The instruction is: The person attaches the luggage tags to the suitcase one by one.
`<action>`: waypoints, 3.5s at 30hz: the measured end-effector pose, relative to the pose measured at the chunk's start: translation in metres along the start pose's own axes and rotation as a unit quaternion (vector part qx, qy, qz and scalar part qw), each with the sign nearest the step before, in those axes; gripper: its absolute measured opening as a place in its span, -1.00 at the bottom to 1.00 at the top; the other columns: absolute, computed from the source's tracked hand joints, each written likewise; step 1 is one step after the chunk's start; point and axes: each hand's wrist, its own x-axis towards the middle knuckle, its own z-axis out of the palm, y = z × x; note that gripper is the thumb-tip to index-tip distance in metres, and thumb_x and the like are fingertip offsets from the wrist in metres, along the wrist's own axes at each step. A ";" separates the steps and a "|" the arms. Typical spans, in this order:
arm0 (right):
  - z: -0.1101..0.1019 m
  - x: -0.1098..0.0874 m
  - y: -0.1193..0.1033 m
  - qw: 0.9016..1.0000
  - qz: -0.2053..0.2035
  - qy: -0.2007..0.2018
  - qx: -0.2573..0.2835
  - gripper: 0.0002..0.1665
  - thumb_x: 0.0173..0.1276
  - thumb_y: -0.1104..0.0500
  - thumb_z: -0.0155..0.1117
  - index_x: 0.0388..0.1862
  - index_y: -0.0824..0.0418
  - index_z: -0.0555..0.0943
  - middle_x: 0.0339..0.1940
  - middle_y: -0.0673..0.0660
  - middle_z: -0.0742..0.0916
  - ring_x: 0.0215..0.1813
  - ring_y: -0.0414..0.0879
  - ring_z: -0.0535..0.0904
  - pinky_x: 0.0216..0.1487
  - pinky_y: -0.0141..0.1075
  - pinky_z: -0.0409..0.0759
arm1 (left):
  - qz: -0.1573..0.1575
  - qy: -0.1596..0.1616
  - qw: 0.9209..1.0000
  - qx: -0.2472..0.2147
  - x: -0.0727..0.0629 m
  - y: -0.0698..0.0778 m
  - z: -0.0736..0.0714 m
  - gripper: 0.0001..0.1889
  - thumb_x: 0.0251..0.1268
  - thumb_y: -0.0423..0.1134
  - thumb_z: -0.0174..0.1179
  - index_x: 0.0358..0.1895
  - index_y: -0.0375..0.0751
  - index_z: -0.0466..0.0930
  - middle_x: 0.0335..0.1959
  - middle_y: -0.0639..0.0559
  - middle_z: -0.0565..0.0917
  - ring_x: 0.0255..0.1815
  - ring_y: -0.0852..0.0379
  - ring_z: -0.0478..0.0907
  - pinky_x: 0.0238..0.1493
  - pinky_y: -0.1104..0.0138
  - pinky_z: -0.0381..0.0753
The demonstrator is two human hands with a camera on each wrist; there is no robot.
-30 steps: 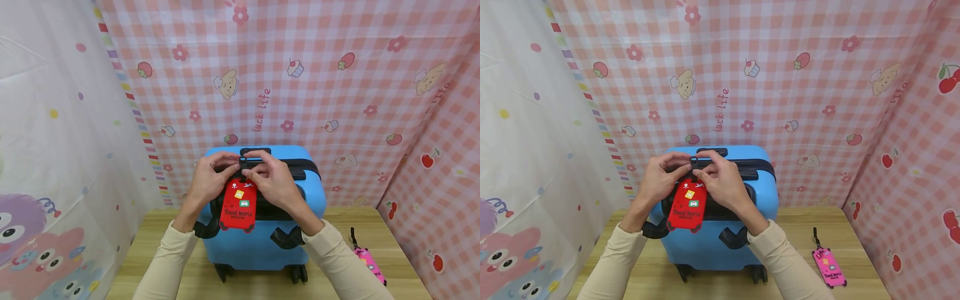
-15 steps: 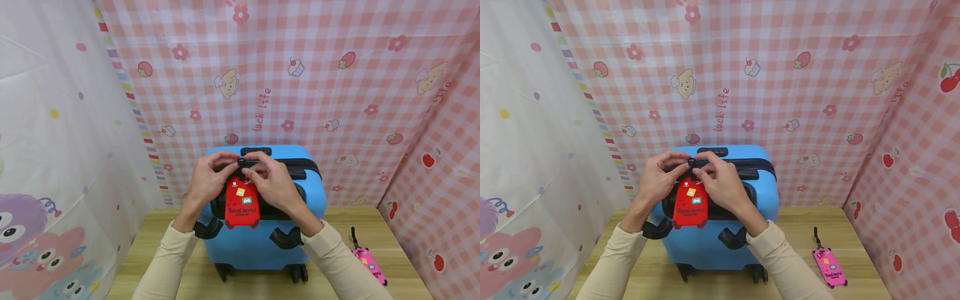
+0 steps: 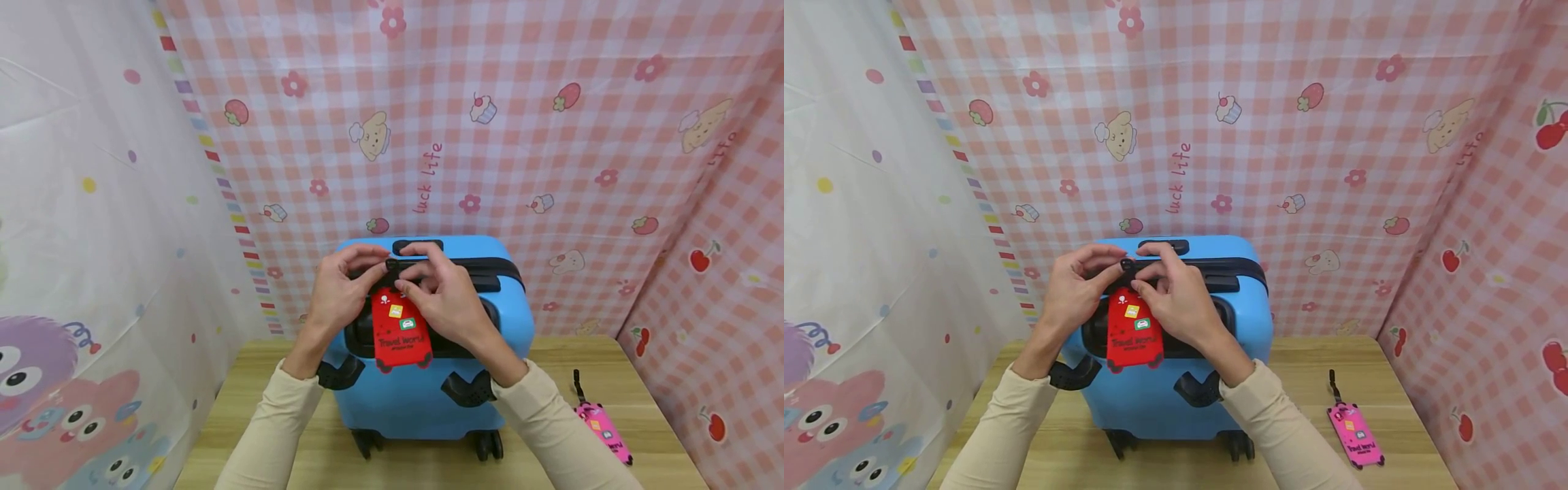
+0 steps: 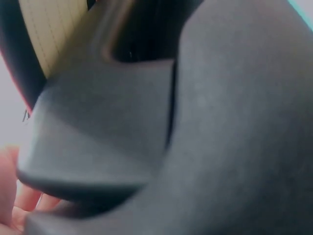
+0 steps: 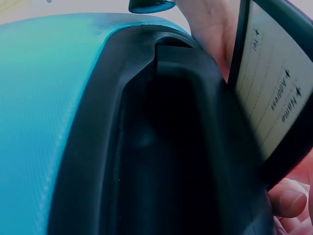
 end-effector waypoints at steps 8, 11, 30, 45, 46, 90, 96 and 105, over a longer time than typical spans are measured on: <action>0.000 -0.002 0.000 1.000 -0.013 -0.007 -0.006 -0.54 0.35 0.28 0.34 0.22 0.22 0.52 -0.24 0.09 0.80 -0.67 -0.17 0.34 -0.60 -0.29 0.32 | -0.003 0.000 0.999 0.038 0.001 0.001 0.001 -0.83 0.33 -0.37 0.27 -0.06 -0.26 0.71 -0.25 -0.06 0.80 -0.15 0.12 0.71 -0.13 0.33 0.69; 0.000 -0.002 -0.001 1.000 -0.015 -0.008 -0.002 -0.58 0.35 0.28 0.35 0.19 0.22 0.56 -0.24 0.09 0.79 -0.66 -0.17 0.37 -0.59 -0.31 0.35 | -0.027 0.010 0.999 0.032 0.004 0.002 0.000 -0.84 0.32 -0.33 0.29 -0.08 -0.23 0.72 -0.26 -0.06 0.80 -0.17 0.12 0.71 -0.15 0.36 0.67; -0.002 -0.001 0.000 1.000 -0.014 -0.015 -0.009 -0.79 0.32 0.29 0.37 -0.07 0.26 0.66 -0.21 0.07 0.77 -0.64 -0.18 0.44 -0.55 -0.35 0.48 | -0.046 0.056 0.997 -0.032 0.010 0.003 0.003 -0.84 0.28 -0.37 0.33 -0.11 -0.31 0.69 -0.29 -0.20 0.77 -0.23 0.04 0.73 -0.17 0.42 0.68; -0.002 -0.003 0.002 0.999 -0.021 -0.010 -0.025 -0.88 0.31 0.29 0.39 -0.18 0.18 0.69 -0.43 0.01 0.69 -0.64 -0.17 0.36 -0.58 -0.34 0.39 | -0.041 0.069 0.996 -0.047 0.009 0.005 0.002 -0.84 0.28 -0.39 0.32 -0.10 -0.33 0.68 -0.26 -0.22 0.77 -0.22 0.04 0.72 -0.17 0.39 0.69; -0.002 -0.003 0.002 0.999 -0.021 -0.010 -0.027 -0.89 0.30 0.30 0.38 -0.20 0.17 0.70 -0.45 0.01 0.68 -0.64 -0.17 0.36 -0.58 -0.34 0.39 | -0.044 0.069 0.996 -0.042 0.009 0.005 0.002 -0.83 0.28 -0.38 0.32 -0.10 -0.32 0.68 -0.26 -0.21 0.77 -0.21 0.05 0.72 -0.16 0.39 0.69; 0.005 0.001 -0.006 0.999 0.016 0.029 0.005 -0.62 0.40 0.32 0.27 0.12 0.28 0.38 -0.24 0.18 0.81 -0.40 -0.13 0.70 -0.33 -0.31 0.59 | -0.020 -0.044 0.999 0.004 0.006 0.003 -0.002 -0.89 0.37 -0.35 0.23 -0.11 -0.25 0.64 -0.15 -0.14 0.72 -0.21 0.03 0.74 -0.12 0.23 0.72; 0.006 0.001 -0.006 0.999 0.004 0.032 0.003 -0.64 0.41 0.30 0.26 0.13 0.24 0.44 -0.27 0.17 0.81 -0.47 -0.17 0.67 -0.41 -0.31 0.54 | -0.020 -0.049 0.999 0.009 0.004 0.002 -0.001 -0.91 0.38 -0.35 0.22 -0.12 -0.22 0.64 -0.19 -0.10 0.75 -0.13 0.08 0.73 -0.09 0.24 0.71; 0.006 0.000 -0.004 0.999 -0.003 0.038 -0.001 -0.66 0.43 0.30 0.24 0.14 0.24 0.47 -0.30 0.15 0.80 -0.55 -0.19 0.61 -0.50 -0.31 0.49 | -0.021 -0.051 0.998 0.028 0.002 0.003 0.000 -0.92 0.38 -0.34 0.23 -0.14 -0.20 0.65 -0.16 -0.08 0.74 -0.09 0.05 0.72 -0.05 0.18 0.71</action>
